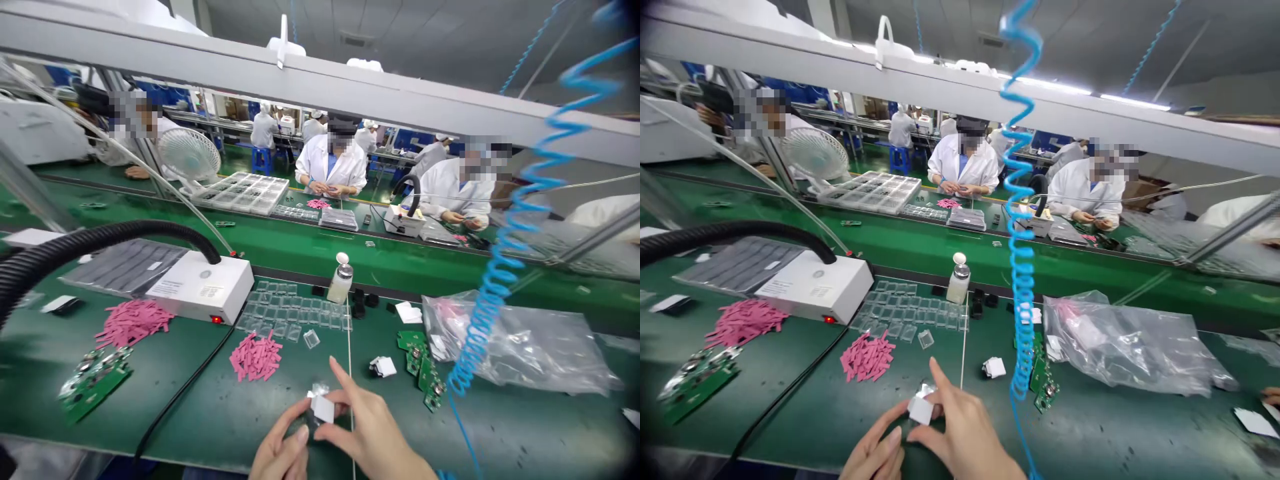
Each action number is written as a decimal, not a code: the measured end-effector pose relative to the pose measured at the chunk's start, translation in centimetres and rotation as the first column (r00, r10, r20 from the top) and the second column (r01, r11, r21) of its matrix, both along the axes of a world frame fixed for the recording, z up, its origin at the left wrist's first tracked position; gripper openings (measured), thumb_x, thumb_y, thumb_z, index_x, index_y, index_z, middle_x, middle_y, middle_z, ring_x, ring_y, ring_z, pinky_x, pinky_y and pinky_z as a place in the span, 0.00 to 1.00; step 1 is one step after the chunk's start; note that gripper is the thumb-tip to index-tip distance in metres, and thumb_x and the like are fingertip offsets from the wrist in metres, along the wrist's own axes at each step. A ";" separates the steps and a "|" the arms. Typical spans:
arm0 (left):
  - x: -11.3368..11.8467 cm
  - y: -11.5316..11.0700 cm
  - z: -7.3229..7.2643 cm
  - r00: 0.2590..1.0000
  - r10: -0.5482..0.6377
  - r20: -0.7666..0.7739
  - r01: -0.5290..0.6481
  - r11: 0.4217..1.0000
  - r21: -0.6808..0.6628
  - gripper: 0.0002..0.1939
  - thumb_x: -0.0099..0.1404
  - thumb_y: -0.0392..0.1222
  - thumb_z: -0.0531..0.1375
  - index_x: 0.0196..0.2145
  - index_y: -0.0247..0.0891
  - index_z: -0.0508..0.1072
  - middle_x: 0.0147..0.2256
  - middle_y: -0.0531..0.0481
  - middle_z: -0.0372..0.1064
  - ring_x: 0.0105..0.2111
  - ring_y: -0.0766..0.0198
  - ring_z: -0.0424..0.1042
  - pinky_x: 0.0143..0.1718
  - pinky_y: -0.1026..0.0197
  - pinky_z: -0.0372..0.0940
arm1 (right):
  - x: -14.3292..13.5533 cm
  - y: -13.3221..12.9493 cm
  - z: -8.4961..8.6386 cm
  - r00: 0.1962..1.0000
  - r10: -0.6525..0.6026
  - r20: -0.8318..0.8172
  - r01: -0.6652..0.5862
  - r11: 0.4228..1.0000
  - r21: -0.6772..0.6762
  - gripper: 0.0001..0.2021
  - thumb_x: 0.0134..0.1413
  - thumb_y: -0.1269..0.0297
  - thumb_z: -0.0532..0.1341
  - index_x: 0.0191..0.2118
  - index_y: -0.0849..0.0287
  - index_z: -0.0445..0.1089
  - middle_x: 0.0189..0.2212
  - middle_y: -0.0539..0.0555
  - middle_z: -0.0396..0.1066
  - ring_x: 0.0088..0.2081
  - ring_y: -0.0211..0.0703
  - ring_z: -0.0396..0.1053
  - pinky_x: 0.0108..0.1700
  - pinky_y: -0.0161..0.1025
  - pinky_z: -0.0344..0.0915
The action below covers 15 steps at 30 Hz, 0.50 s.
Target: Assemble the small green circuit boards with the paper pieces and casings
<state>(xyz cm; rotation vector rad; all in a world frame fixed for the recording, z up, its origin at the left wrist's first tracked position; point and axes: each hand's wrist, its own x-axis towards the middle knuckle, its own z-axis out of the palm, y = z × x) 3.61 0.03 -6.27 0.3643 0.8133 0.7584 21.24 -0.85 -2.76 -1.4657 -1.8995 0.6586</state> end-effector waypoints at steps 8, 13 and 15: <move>-0.5 0.0 0.3 0.996 0.069 0.050 -0.070 0.997 0.028 0.26 0.45 0.52 0.70 0.41 0.38 0.76 0.07 0.64 0.48 0.09 0.78 0.41 0.11 0.71 0.45 | -3.8 -0.4 -1.1 0.994 -0.096 -0.059 0.087 0.985 -0.146 0.44 0.45 0.65 0.69 0.65 0.46 0.47 0.28 0.45 0.73 0.21 0.37 0.67 0.24 0.31 0.66; -0.7 0.3 0.1 0.994 -0.041 0.103 0.038 0.999 0.033 0.19 0.45 0.52 0.70 0.30 0.35 0.77 0.06 0.65 0.45 0.08 0.81 0.36 0.09 0.73 0.41 | -4.0 -0.4 -0.4 0.995 -0.090 -0.041 0.082 0.984 -0.161 0.45 0.37 0.63 0.73 0.62 0.51 0.53 0.27 0.44 0.73 0.21 0.37 0.68 0.24 0.31 0.64; -0.7 0.3 0.2 0.989 -0.063 0.133 0.059 0.998 0.035 0.18 0.46 0.53 0.70 0.27 0.34 0.76 0.07 0.65 0.45 0.08 0.81 0.36 0.09 0.73 0.41 | -3.8 -0.3 0.0 0.995 -0.087 -0.056 0.078 0.985 -0.152 0.40 0.37 0.60 0.73 0.58 0.54 0.58 0.24 0.44 0.72 0.19 0.37 0.66 0.23 0.32 0.63</move>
